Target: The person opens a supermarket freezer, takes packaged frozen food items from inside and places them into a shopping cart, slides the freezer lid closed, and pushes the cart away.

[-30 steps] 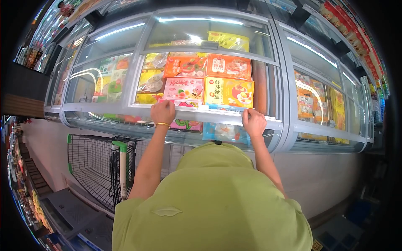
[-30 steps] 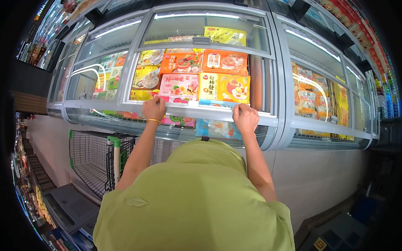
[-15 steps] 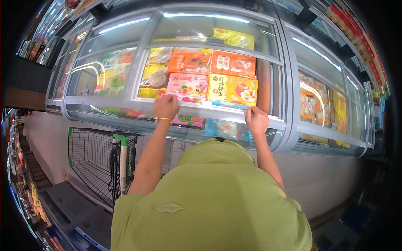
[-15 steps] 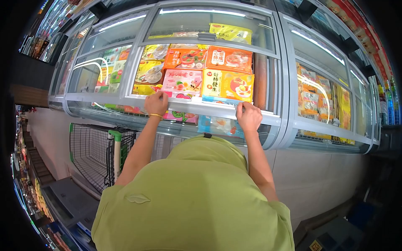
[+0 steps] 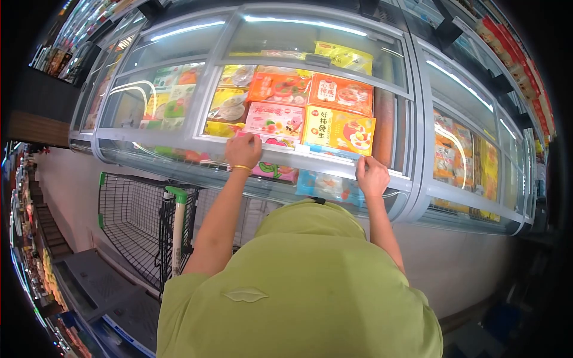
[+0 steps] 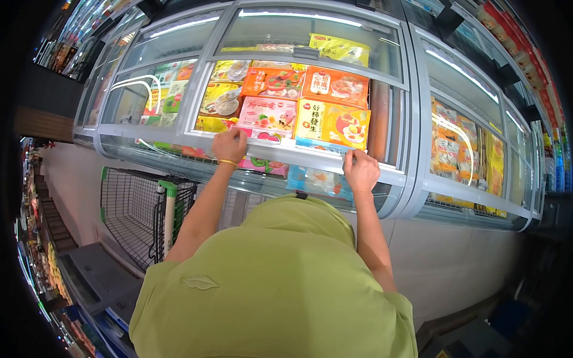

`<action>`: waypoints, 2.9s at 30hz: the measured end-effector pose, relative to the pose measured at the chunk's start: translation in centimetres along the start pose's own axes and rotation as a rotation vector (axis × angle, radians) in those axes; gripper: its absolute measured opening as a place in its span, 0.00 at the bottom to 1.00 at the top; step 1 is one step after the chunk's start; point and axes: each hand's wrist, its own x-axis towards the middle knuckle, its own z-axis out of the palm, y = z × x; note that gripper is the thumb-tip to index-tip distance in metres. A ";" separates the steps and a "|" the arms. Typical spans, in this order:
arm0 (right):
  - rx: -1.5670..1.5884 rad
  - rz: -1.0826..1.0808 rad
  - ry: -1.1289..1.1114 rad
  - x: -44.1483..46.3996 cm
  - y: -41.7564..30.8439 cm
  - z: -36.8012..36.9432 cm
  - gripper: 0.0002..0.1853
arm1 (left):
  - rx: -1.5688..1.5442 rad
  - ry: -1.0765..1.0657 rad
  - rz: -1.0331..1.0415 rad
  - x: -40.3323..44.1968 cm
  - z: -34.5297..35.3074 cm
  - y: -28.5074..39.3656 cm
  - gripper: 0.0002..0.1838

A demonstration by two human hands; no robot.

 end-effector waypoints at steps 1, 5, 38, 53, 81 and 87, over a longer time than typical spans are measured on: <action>0.000 0.004 -0.002 0.0 0.1 0.0 0.10 | 0.002 0.002 0.007 0.0 0.1 -0.1 0.12; 0.014 0.004 0.002 0.0 0.0 0.0 0.11 | -0.003 0.003 0.021 0.0 0.1 -0.2 0.12; 0.001 -0.170 0.077 -0.3 -0.7 -1.1 0.16 | -0.498 -0.141 -0.316 1.5 -1.8 1.5 0.13; 0.013 -0.034 -0.013 -0.2 -0.9 -1.3 0.13 | -1.678 0.251 1.522 2.8 -33.6 23.4 0.07; 0.088 -0.076 0.028 -0.4 0.4 -0.4 0.12 | -2.104 -0.808 0.147 -3.2 -40.4 31.6 0.19; 0.068 -0.077 0.056 -0.5 0.1 -0.6 0.13 | -1.954 -1.186 0.290 0.0 -37.3 26.8 0.24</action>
